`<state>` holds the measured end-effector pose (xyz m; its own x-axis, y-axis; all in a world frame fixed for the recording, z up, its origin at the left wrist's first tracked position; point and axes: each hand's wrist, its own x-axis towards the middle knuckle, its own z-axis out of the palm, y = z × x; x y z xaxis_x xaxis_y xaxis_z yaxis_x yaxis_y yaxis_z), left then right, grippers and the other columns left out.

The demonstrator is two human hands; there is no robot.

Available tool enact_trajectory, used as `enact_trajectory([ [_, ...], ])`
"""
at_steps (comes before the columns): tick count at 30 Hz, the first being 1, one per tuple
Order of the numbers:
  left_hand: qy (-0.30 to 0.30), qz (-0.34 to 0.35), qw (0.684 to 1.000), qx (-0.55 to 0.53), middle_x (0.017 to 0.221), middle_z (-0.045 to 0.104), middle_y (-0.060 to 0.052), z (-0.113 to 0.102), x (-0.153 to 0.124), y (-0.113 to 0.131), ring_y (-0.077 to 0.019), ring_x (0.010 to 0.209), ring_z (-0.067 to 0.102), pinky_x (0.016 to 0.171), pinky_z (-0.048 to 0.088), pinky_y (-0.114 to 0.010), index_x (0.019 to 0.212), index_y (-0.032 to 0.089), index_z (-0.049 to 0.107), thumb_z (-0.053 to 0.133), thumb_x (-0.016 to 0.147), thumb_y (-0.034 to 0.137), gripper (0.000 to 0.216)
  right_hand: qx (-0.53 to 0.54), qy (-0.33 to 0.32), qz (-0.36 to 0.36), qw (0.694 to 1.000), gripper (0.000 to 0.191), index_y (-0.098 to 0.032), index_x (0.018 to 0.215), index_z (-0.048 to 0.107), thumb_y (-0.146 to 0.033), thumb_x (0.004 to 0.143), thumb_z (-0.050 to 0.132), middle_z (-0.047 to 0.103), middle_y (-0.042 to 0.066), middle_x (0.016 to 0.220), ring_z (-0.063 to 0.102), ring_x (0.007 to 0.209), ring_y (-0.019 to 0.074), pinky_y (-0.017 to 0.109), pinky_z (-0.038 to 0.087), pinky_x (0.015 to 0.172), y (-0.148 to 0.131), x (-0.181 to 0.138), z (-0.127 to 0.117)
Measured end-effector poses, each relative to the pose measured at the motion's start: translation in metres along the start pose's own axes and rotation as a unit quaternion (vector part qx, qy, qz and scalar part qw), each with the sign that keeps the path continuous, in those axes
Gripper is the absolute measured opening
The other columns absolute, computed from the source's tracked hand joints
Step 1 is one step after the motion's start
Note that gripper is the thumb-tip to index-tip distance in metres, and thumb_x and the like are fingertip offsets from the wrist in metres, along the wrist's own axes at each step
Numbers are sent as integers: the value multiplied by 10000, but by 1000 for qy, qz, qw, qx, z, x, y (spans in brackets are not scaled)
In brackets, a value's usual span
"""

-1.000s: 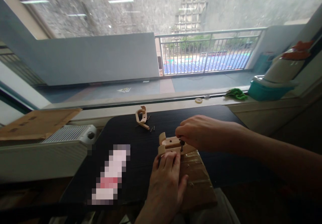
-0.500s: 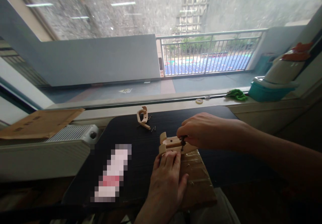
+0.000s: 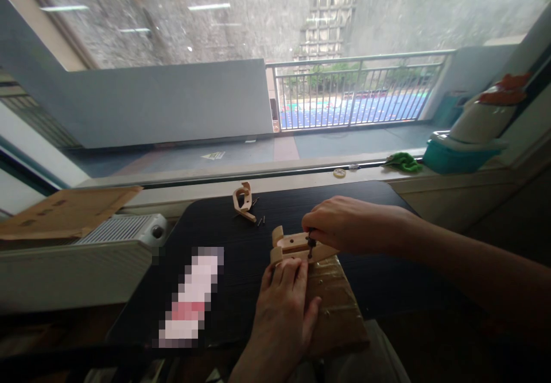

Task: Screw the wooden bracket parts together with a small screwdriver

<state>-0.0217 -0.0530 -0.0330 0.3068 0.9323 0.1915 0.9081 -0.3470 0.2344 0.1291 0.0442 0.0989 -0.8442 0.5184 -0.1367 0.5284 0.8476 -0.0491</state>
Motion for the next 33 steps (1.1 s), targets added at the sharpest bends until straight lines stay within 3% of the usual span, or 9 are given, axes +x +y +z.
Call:
enact_trajectory([
  [7,-6,-1,1000,-2,1220,522,-99,-1,0,0,-270,1157,440,1011,352,-456,1254,148,492,550,793,286,485,-27,8,13,1000,193,-138,840,629,-198,861,447,628,46,714,523,616,129,271,258,523,-1,-2,-4],
  [12,3,3,1000,4,1227,519,-99,0,-1,0,-272,1163,438,1013,353,-452,1259,151,486,552,788,279,492,-12,-17,-4,1000,157,-153,829,634,-109,807,485,635,41,758,532,667,125,254,284,541,-2,-5,-9],
  [21,-22,2,1000,5,1236,508,-109,-2,-1,0,-273,1167,433,1023,348,-461,1275,132,473,546,791,270,509,-1,4,-5,1000,191,-123,847,627,-143,865,438,631,70,769,533,701,137,257,317,583,1,0,0],
  [33,-12,-10,1000,3,1231,511,-114,-1,-1,3,-278,1173,433,1027,348,-459,1266,126,478,546,785,261,504,-8,22,7,1000,170,-130,861,610,-175,865,446,625,56,773,518,670,128,264,292,563,2,-2,3],
])
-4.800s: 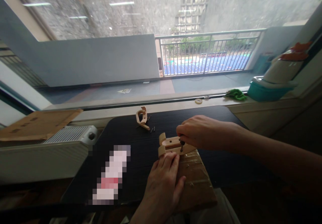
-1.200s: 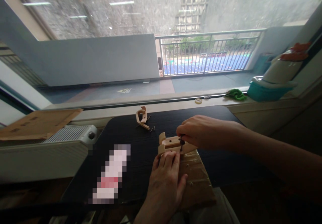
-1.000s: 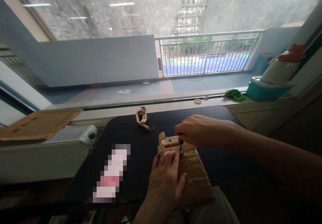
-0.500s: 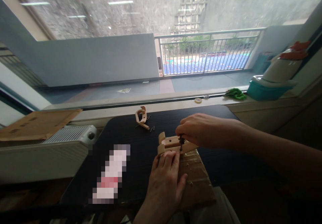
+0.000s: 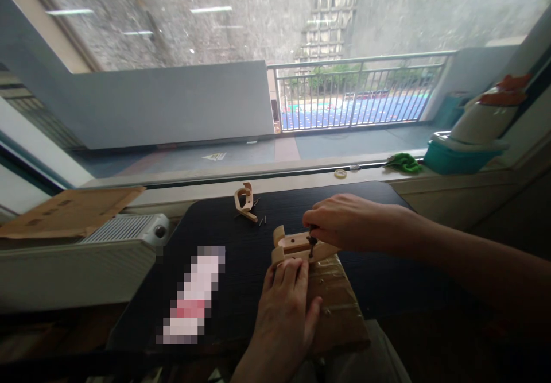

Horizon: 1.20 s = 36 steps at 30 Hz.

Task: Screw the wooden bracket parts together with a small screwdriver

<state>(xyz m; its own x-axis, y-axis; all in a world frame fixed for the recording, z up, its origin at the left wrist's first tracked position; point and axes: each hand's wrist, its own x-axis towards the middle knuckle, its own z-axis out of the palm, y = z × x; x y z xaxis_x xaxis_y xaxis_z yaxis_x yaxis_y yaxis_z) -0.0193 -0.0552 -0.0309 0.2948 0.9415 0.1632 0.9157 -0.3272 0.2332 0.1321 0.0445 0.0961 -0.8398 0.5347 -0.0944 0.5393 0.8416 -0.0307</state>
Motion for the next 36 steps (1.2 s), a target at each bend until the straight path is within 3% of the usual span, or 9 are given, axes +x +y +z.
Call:
enact_trajectory([
  [8,18,19,1000,-14,1218,515,-110,1,-2,-3,-269,1162,444,1029,363,-446,1255,128,477,557,772,239,502,8,-17,-21,1000,134,-141,827,619,-104,802,492,615,43,769,508,671,125,256,293,557,0,-2,-1],
  [23,43,45,997,-36,1209,508,-108,8,-1,-12,-275,1156,448,1006,391,-466,1252,142,467,548,775,220,491,3,9,-9,1000,179,-131,808,575,-189,888,426,610,45,742,513,658,123,264,287,555,5,6,12],
  [32,44,48,998,-27,1227,500,-112,9,-2,-13,-278,1170,434,1018,376,-473,1264,135,462,563,774,232,510,11,-25,-10,1000,137,-154,821,606,-149,840,471,624,38,761,533,691,130,251,287,557,-2,-2,-7],
  [36,44,48,998,-23,1227,500,-117,9,-2,-13,-275,1169,434,1018,381,-463,1269,126,462,567,769,228,521,14,-22,-31,999,147,-159,803,608,-127,831,468,615,28,746,523,666,126,253,289,556,-1,-1,-2],
])
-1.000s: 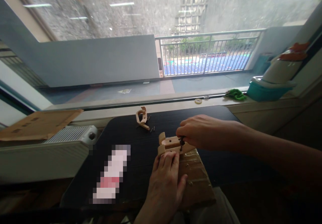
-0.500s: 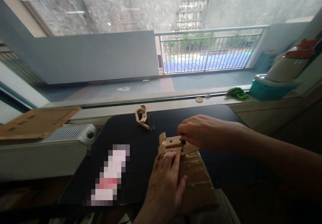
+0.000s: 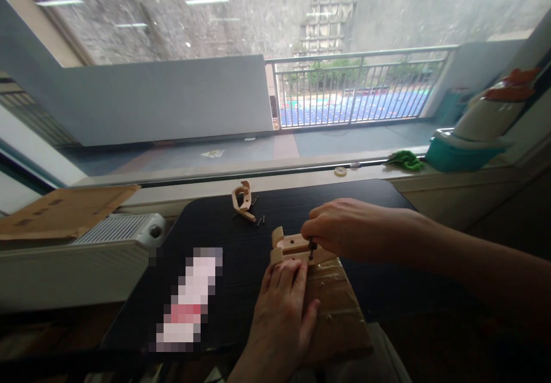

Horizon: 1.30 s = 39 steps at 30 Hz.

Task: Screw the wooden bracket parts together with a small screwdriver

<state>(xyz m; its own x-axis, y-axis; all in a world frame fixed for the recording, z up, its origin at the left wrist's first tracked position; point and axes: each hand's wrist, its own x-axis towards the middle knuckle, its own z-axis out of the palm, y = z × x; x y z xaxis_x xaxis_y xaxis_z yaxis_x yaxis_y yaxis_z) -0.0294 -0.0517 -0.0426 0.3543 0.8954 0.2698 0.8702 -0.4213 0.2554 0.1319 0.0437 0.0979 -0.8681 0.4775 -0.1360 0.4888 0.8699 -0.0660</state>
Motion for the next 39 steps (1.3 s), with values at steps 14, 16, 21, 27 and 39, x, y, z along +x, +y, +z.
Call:
enact_trajectory([
  [14,-16,-11,1000,-1,1223,503,-120,-2,1,2,-279,1170,429,1024,374,-470,1271,114,473,563,777,235,516,2,18,30,999,223,-125,856,596,-195,905,390,629,60,765,530,680,130,265,299,570,6,5,7],
  [16,-19,-12,1000,-2,1221,505,-118,-3,1,2,-277,1165,433,1022,377,-469,1269,115,476,564,778,235,513,-2,12,34,999,226,-128,842,599,-206,901,395,629,60,755,531,674,133,269,293,561,5,4,4],
  [21,-14,-9,1000,0,1217,508,-118,-2,0,1,-279,1162,436,1018,380,-470,1265,117,480,574,771,243,518,-7,7,38,999,154,-158,853,614,-167,834,462,632,42,773,536,681,134,266,280,547,1,-1,-8],
  [27,-11,-4,1000,0,1219,508,-120,-2,1,0,-279,1162,441,1015,385,-469,1271,116,472,564,776,236,518,-9,-10,23,1000,154,-140,815,617,-123,825,465,630,51,758,529,682,127,256,298,556,0,-2,-9],
  [39,-3,1,1000,-5,1207,516,-118,-3,1,1,-276,1153,455,1005,397,-465,1247,126,487,553,779,232,485,-29,21,42,998,224,-119,814,608,-190,895,412,627,70,735,533,654,129,266,295,545,1,1,1],
])
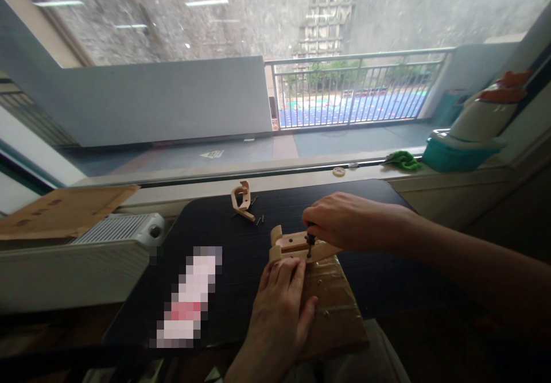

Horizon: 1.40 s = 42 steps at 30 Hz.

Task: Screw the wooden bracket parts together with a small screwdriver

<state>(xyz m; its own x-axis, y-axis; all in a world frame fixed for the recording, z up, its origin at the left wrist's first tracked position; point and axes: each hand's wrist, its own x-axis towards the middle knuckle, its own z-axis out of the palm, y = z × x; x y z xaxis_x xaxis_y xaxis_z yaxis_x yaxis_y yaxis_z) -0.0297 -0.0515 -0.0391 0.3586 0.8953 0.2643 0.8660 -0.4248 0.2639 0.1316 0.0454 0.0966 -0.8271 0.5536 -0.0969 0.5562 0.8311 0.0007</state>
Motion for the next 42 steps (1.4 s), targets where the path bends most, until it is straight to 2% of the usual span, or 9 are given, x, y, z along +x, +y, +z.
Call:
enact_trajectory([
  [6,-11,-12,1000,4,1227,505,-115,-1,0,1,-280,1170,440,1015,382,-475,1264,129,472,560,775,233,507,3,-30,7,1000,165,-158,914,612,-205,850,467,631,49,768,538,657,140,264,268,523,-1,-4,-7],
  [12,-4,0,1000,6,1219,509,-121,0,0,0,-273,1162,447,1009,392,-464,1263,121,469,560,777,234,507,23,-46,-20,998,164,-150,859,639,-123,832,480,631,57,783,540,720,137,253,308,574,1,-2,-8],
  [26,-3,0,1000,2,1210,509,-119,0,0,-1,-276,1161,446,1016,387,-458,1261,119,474,562,778,237,504,2,-13,-13,1000,208,-111,869,626,-160,881,425,635,80,769,543,696,140,262,312,575,1,3,3],
  [32,-7,-6,1000,-2,1212,510,-114,0,-1,0,-275,1161,444,1010,388,-463,1260,132,473,559,775,228,502,10,-14,10,1000,200,-160,870,627,-226,868,437,642,51,777,541,672,141,267,275,540,3,-2,-5],
  [36,-3,-3,1000,1,1216,507,-121,1,-1,0,-278,1163,440,1008,389,-467,1259,121,474,555,781,236,498,16,-22,-16,1000,176,-163,853,626,-169,841,451,642,49,795,548,713,143,264,296,565,1,-5,-11],
  [42,-2,-3,1000,-5,1218,511,-111,1,-1,-1,-283,1159,449,1001,399,-473,1254,142,481,558,773,230,495,25,-30,-25,999,191,-126,864,625,-143,859,434,642,79,789,554,735,148,264,334,610,1,-2,-6],
])
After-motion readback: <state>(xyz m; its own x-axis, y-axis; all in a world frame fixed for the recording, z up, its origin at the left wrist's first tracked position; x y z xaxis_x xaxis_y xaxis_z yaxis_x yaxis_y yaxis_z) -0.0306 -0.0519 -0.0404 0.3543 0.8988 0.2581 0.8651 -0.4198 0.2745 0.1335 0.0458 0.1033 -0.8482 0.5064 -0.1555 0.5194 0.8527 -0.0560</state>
